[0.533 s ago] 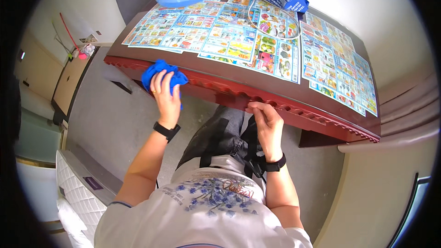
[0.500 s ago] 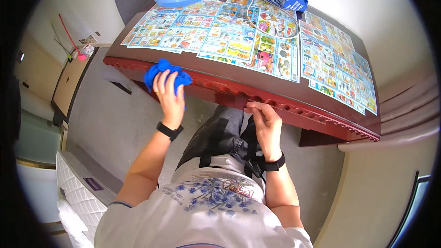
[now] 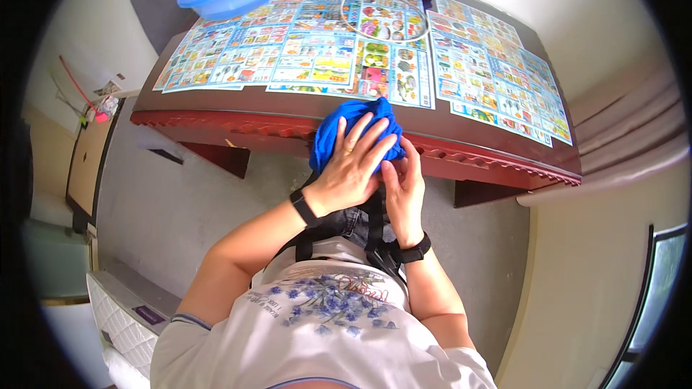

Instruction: Wiping a dining table with a blue cloth and water.

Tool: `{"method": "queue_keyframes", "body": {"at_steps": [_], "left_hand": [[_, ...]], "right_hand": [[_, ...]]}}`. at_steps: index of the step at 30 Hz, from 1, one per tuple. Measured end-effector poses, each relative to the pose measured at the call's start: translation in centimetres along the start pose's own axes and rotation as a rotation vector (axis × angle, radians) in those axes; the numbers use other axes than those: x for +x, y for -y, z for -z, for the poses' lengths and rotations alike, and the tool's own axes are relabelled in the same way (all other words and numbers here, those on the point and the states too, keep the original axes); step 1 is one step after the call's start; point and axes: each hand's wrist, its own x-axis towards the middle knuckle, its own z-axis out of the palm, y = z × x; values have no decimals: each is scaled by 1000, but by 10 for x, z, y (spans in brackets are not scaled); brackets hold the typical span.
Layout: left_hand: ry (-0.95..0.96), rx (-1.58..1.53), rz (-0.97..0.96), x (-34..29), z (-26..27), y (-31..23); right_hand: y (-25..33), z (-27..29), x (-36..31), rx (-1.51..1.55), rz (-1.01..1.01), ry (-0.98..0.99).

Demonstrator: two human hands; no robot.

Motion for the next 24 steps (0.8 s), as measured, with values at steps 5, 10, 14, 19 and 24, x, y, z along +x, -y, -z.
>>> {"method": "queue_keyframes", "body": {"at_steps": [5, 10, 14, 19, 24], "left_hand": [[-145, 358, 77, -21, 12, 21], [-129, 349, 381, -28, 24, 3], [-244, 285, 290, -19, 3, -3], [-147, 204, 55, 1, -15, -16], [-25, 50, -164, 26, -49, -35]], "right_hand": [[9, -11, 0, 69, -117, -37], [52, -16, 6, -616, 310, -78], [40, -15, 19, -822, 482, 94], [29, 13, 7, -747, 371, -90], [6, 57, -4, -676, 229, -315]]}}
